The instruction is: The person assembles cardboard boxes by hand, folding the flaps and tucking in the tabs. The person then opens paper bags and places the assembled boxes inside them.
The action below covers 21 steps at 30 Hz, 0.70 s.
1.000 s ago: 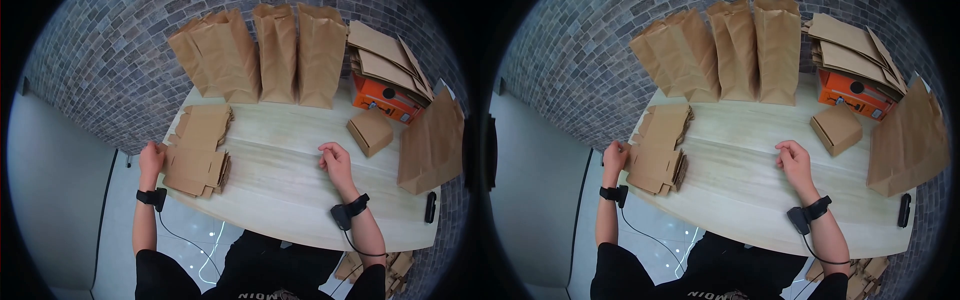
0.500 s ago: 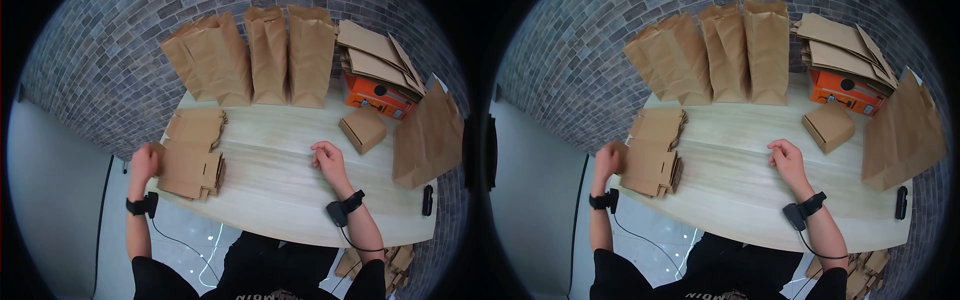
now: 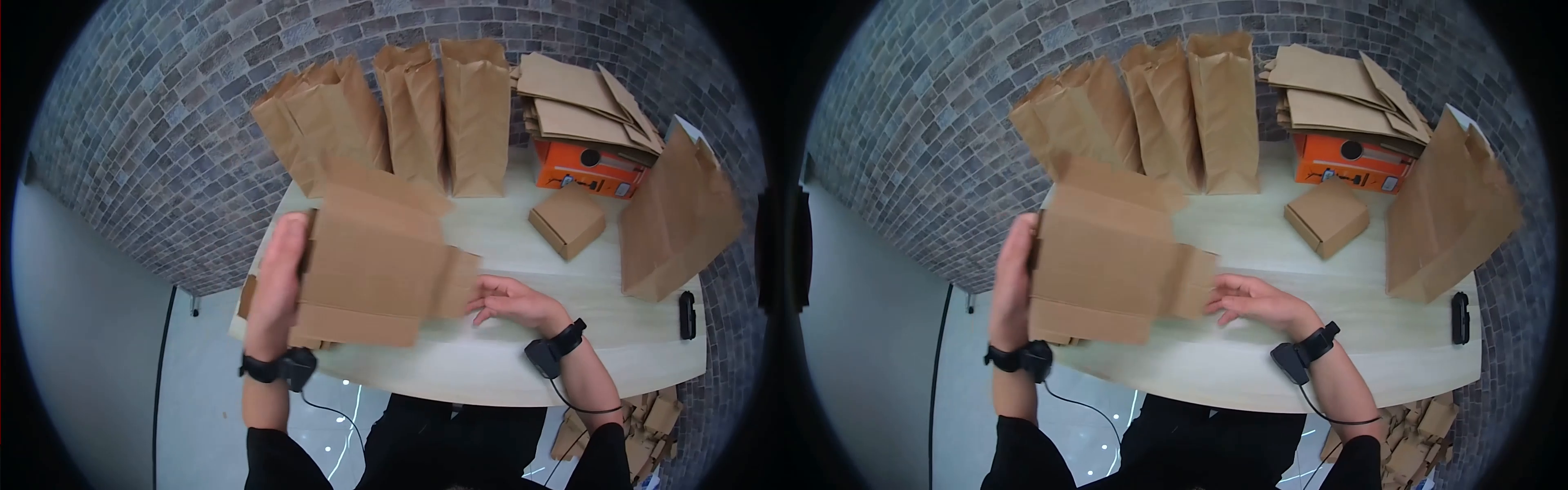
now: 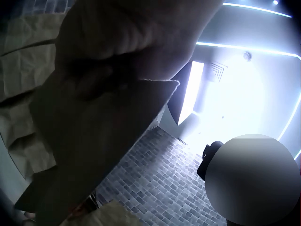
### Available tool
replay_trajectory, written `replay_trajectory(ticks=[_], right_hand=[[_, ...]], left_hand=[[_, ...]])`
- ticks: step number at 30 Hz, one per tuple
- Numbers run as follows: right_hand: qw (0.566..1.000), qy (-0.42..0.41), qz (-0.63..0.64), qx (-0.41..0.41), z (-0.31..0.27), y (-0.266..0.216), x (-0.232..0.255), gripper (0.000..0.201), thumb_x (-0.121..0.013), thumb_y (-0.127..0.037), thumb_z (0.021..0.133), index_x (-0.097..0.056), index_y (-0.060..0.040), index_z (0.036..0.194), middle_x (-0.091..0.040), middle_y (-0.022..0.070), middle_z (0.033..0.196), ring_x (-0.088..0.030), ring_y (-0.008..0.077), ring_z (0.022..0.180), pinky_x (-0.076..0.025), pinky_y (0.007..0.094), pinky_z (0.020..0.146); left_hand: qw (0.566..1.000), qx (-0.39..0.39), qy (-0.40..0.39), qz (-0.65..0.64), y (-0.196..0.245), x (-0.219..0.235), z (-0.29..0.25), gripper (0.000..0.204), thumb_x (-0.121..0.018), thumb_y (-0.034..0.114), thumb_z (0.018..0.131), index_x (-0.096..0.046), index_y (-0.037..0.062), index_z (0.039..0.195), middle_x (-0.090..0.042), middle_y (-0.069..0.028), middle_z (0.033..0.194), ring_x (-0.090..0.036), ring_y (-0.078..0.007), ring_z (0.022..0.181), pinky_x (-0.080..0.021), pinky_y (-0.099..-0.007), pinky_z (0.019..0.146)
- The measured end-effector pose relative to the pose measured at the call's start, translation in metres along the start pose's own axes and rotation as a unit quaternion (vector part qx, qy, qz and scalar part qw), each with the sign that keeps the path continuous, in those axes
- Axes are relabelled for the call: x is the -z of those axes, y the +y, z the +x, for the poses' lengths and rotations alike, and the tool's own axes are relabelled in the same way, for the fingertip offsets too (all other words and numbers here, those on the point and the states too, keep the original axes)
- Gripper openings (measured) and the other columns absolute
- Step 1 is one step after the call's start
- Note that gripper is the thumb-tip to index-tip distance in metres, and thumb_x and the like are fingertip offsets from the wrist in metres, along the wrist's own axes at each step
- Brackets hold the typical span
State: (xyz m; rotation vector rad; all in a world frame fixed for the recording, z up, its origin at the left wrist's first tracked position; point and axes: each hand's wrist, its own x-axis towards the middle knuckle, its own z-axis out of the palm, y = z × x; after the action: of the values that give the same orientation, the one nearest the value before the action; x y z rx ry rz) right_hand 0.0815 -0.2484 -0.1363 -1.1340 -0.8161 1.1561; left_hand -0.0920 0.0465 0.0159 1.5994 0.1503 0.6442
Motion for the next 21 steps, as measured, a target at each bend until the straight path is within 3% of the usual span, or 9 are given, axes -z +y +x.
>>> replay_trajectory(ticks=[2, 6, 8, 9, 11, 12, 14, 16, 21], right_hand=[[0.988, -0.017, 0.15, 0.034, -0.015, 0.005, 0.005, 0.058, -0.063, -0.028, 0.096, -0.04, -0.0072, 0.145, -0.055, 0.0123, 0.135, -0.054, 0.0228, 0.125, -0.045, 0.0396, 0.103], [0.971, 0.044, 0.214, 0.098, -0.062, 0.029, 0.038, 0.065, -0.064, -0.028, 0.096, -0.033, -0.007, 0.149, -0.048, 0.0125, 0.143, -0.05, 0.0263, 0.13, -0.041, 0.0429, 0.109], [0.957, 0.084, 0.248, 0.122, -0.076, 0.034, 0.047, 0.067, -0.059, -0.039, 0.098, -0.032, -0.0058, 0.15, -0.048, 0.0113, 0.144, -0.048, 0.0276, 0.132, -0.04, 0.0446, 0.109], [0.958, 0.09, 0.246, 0.119, -0.079, 0.034, 0.05, 0.067, -0.059, -0.039, 0.098, -0.032, -0.0058, 0.15, -0.048, 0.0113, 0.144, -0.048, 0.0276, 0.132, -0.04, 0.0446, 0.109], [0.938, 0.184, 0.26, 0.134, -0.077, 0.036, 0.052, 0.076, -0.049, -0.056, 0.097, -0.03, -0.0053, 0.15, -0.046, 0.0109, 0.146, -0.045, 0.0273, 0.135, -0.04, 0.0449, 0.109], [0.937, 0.187, 0.263, 0.132, -0.074, 0.033, 0.05, 0.076, -0.049, -0.056, 0.097, -0.03, -0.0053, 0.15, -0.046, 0.0109, 0.146, -0.045, 0.0273, 0.135, -0.04, 0.0449, 0.109], [0.93, 0.268, 0.229, 0.101, -0.067, 0.018, 0.042, 0.099, -0.037, -0.078, 0.087, -0.031, -0.0012, 0.149, -0.046, 0.0127, 0.146, -0.047, 0.0275, 0.133, -0.039, 0.0454, 0.11], [0.933, 0.254, 0.228, 0.117, -0.059, 0.013, 0.039, 0.1, -0.036, -0.078, 0.087, -0.03, -0.0009, 0.15, -0.044, 0.0133, 0.148, -0.046, 0.0273, 0.134, -0.039, 0.0445, 0.11], [0.941, 0.209, 0.239, 0.119, -0.057, -0.004, 0.04, 0.094, -0.025, -0.075, 0.093, -0.024, -0.002, 0.153, -0.038, 0.0133, 0.153, -0.039, 0.0272, 0.14, -0.034, 0.0415, 0.114]], left_hand=[[0.993, 0.081, -0.036, -0.079, -0.035, -0.014, 0.006, 0.011, -0.054, 0.02, 0.102, -0.053, 0.0088, 0.102, -0.055, 0.003, 0.094, -0.052, -0.0045, 0.081, -0.044, -0.0201, 0.071], [0.994, 0.073, -0.083, -0.027, -0.085, -0.082, 0.002, 0.005, -0.058, 0.011, 0.098, -0.053, 0.0097, 0.098, -0.06, 0.0013, 0.099, -0.058, -0.0088, 0.085, -0.047, -0.0203, 0.077], [0.982, 0.116, -0.118, -0.092, -0.096, -0.106, -0.003, 0.015, -0.063, 0.003, 0.092, -0.054, 0.008, 0.102, -0.065, -0.0027, 0.103, -0.063, -0.0112, 0.09, -0.051, -0.0232, 0.08], [0.978, 0.133, -0.136, -0.086, -0.104, -0.111, -0.004, 0.022, -0.062, 0.0, 0.091, -0.055, 0.003, 0.112, -0.067, -0.008, 0.11, -0.065, -0.0136, 0.099, -0.053, -0.0276, 0.087], [0.967, 0.163, -0.179, -0.082, -0.125, -0.114, 0.0, 0.026, -0.061, 0.0, 0.091, -0.055, 0.0014, 0.116, -0.066, -0.008, 0.111, -0.065, -0.0136, 0.097, -0.053, -0.028, 0.085], [0.954, 0.19, -0.22, -0.073, -0.135, -0.115, 0.002, 0.031, -0.06, 0.0, 0.09, -0.055, -0.0001, 0.121, -0.065, -0.0081, 0.113, -0.065, -0.0136, 0.095, -0.053, -0.0284, 0.084], [0.941, 0.235, -0.226, -0.09, -0.149, -0.115, 0.002, 0.033, -0.057, -0.002, 0.09, -0.055, -0.0012, 0.122, -0.064, -0.0091, 0.115, -0.064, -0.0144, 0.098, -0.052, -0.0293, 0.086], [0.925, 0.28, -0.232, -0.11, -0.161, -0.117, 0.002, 0.035, -0.054, -0.004, 0.089, -0.055, -0.0022, 0.123, -0.064, -0.0101, 0.118, -0.064, -0.0152, 0.101, -0.051, -0.0302, 0.089], [0.946, 0.249, -0.184, -0.094, -0.176, -0.121, 0.0, 0.05, -0.04, -0.01, 0.084, -0.045, -0.0009, 0.133, -0.059, -0.0095, 0.122, -0.056, -0.0166, 0.115, -0.046, -0.0318, 0.098]])
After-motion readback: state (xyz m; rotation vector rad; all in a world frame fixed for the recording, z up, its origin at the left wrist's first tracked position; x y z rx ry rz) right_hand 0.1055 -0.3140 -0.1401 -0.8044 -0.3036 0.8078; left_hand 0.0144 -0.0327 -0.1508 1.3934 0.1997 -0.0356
